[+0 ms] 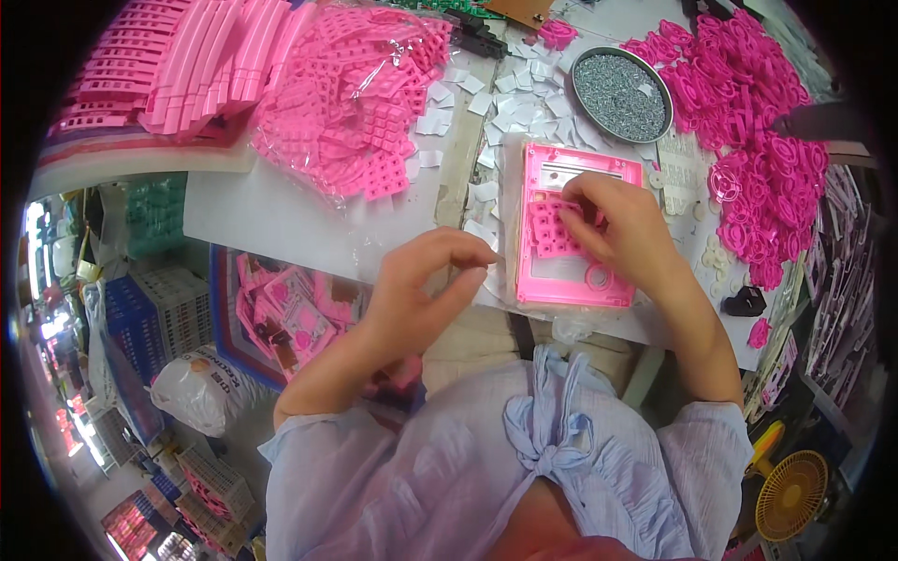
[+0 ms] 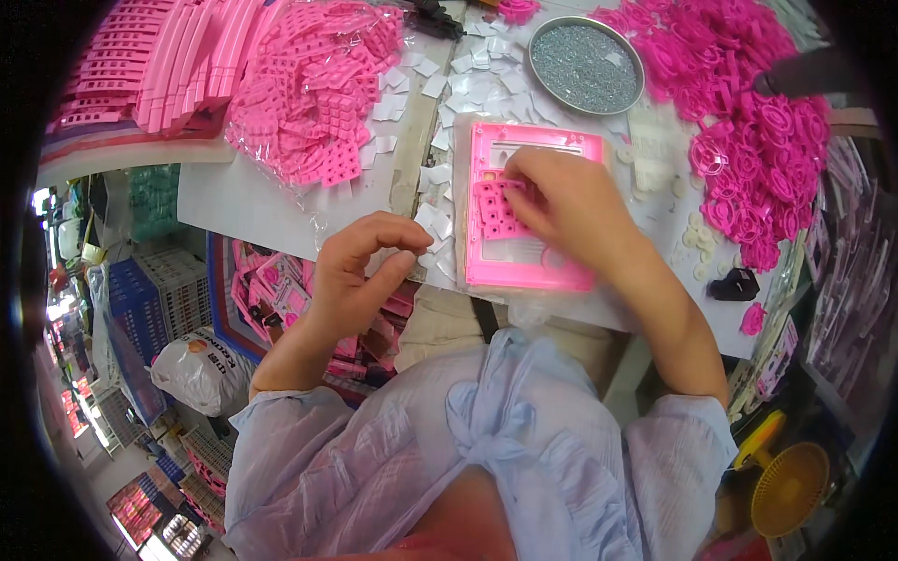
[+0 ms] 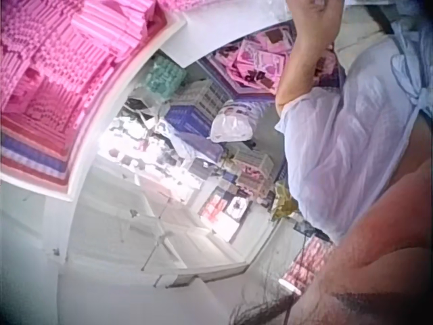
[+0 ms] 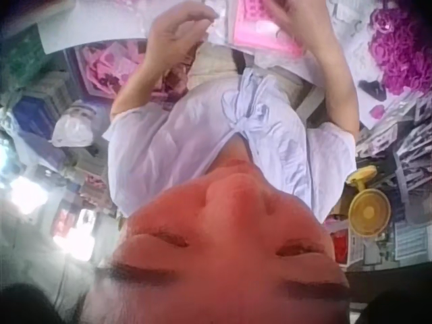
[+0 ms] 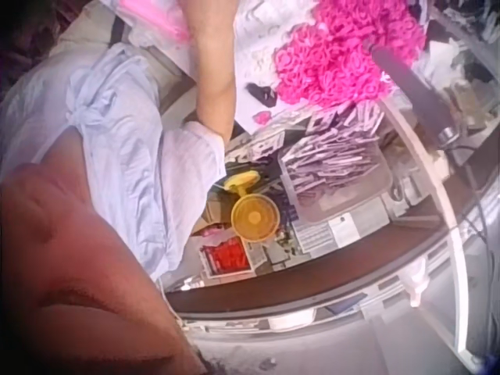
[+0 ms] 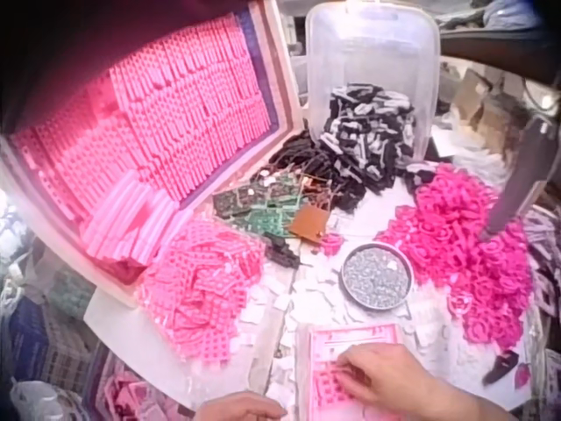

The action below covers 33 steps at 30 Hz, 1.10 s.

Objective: Assembling a pink toy calculator by installing electronic components and plastic parts.

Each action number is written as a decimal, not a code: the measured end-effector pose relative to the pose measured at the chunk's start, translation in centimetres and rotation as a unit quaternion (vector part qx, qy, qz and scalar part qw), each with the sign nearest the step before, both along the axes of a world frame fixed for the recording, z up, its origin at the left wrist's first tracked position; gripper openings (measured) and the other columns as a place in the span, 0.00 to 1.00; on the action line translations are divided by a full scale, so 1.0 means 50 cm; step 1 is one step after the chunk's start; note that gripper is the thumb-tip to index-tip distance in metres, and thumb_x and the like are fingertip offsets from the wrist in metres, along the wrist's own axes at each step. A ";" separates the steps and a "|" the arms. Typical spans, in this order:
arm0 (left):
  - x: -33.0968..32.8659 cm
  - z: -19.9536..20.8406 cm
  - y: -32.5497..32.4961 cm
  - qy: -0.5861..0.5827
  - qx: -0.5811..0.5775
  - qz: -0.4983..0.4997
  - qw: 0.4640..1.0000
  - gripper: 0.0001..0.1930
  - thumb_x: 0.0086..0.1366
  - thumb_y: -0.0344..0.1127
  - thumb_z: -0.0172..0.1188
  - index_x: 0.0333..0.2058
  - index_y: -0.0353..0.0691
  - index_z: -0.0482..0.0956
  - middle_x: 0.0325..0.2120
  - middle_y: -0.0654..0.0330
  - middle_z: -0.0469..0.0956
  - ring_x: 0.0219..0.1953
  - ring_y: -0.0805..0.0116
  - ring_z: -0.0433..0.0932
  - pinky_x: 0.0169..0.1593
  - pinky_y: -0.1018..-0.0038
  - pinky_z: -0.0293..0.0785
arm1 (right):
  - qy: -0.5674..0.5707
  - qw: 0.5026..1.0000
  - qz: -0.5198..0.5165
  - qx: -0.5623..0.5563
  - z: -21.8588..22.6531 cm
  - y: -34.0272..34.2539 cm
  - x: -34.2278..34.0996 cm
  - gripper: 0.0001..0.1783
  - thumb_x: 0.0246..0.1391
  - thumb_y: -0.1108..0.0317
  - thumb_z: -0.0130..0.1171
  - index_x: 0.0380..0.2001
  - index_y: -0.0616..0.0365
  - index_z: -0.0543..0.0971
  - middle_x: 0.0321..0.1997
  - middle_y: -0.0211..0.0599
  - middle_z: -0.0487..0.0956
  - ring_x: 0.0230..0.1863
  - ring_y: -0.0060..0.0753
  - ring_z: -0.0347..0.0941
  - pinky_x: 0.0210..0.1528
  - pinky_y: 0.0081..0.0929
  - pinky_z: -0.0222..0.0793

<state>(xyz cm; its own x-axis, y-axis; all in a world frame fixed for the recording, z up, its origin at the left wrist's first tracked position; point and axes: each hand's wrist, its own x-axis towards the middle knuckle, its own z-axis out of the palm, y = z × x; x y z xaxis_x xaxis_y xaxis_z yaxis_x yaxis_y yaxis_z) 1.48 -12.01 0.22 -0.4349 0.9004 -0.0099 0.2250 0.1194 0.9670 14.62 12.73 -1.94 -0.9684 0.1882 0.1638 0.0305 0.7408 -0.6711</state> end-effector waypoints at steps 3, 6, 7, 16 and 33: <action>-0.004 -0.007 -0.005 -0.012 -0.005 0.008 1.000 0.11 0.64 0.20 0.56 0.44 0.30 0.81 0.42 0.53 0.81 0.44 0.66 0.79 0.52 0.71 0.73 | 0.008 1.000 -0.028 -0.005 -0.007 -0.005 -0.001 0.07 0.54 0.73 0.65 0.36 0.60 0.78 0.28 0.35 0.80 0.25 0.28 0.77 0.29 0.24 0.72; -0.002 -0.011 -0.004 -0.024 -0.005 0.011 1.000 0.10 0.65 0.20 0.56 0.43 0.30 0.81 0.41 0.53 0.81 0.43 0.66 0.79 0.51 0.71 0.73 | -0.085 0.973 -0.108 -0.186 0.014 -0.015 0.001 0.09 0.52 0.70 0.66 0.34 0.58 0.75 0.25 0.39 0.79 0.28 0.41 0.78 0.32 0.36 0.73; -0.001 -0.011 -0.003 -0.026 -0.005 0.010 1.000 0.10 0.65 0.21 0.56 0.43 0.30 0.82 0.41 0.53 0.81 0.43 0.67 0.79 0.51 0.71 0.73 | -0.076 0.980 -0.102 -0.151 0.007 -0.017 0.002 0.10 0.52 0.70 0.66 0.35 0.58 0.76 0.29 0.39 0.79 0.30 0.41 0.79 0.33 0.36 0.73; -0.057 0.044 0.023 0.196 -0.008 0.009 0.981 0.08 0.62 0.22 0.60 0.40 0.32 0.82 0.35 0.54 0.83 0.39 0.63 0.82 0.47 0.70 0.76 | 0.024 0.977 0.045 0.207 0.013 -0.048 0.061 0.41 0.46 0.53 0.71 0.62 0.60 0.70 0.70 0.49 0.66 0.69 0.54 0.62 0.65 0.53 0.61; -0.615 -0.067 0.533 0.385 -0.522 0.092 0.756 0.31 0.61 0.57 0.61 0.61 0.53 0.77 0.64 0.56 0.71 0.66 0.50 0.70 0.66 0.38 0.53 | -0.095 0.969 0.107 0.199 0.009 -0.090 0.070 0.54 0.47 0.38 0.64 0.68 0.66 0.62 0.76 0.50 0.58 0.78 0.50 0.48 0.73 0.61 0.45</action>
<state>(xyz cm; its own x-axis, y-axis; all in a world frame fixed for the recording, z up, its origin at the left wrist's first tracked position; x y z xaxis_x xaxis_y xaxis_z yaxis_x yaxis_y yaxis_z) -29.26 14.65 -3.12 -0.7910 0.4996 -0.3530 0.5588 0.8249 -0.0847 18.12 8.23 -1.49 -0.9980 -0.0625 -0.0028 -0.0581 0.9430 -0.3276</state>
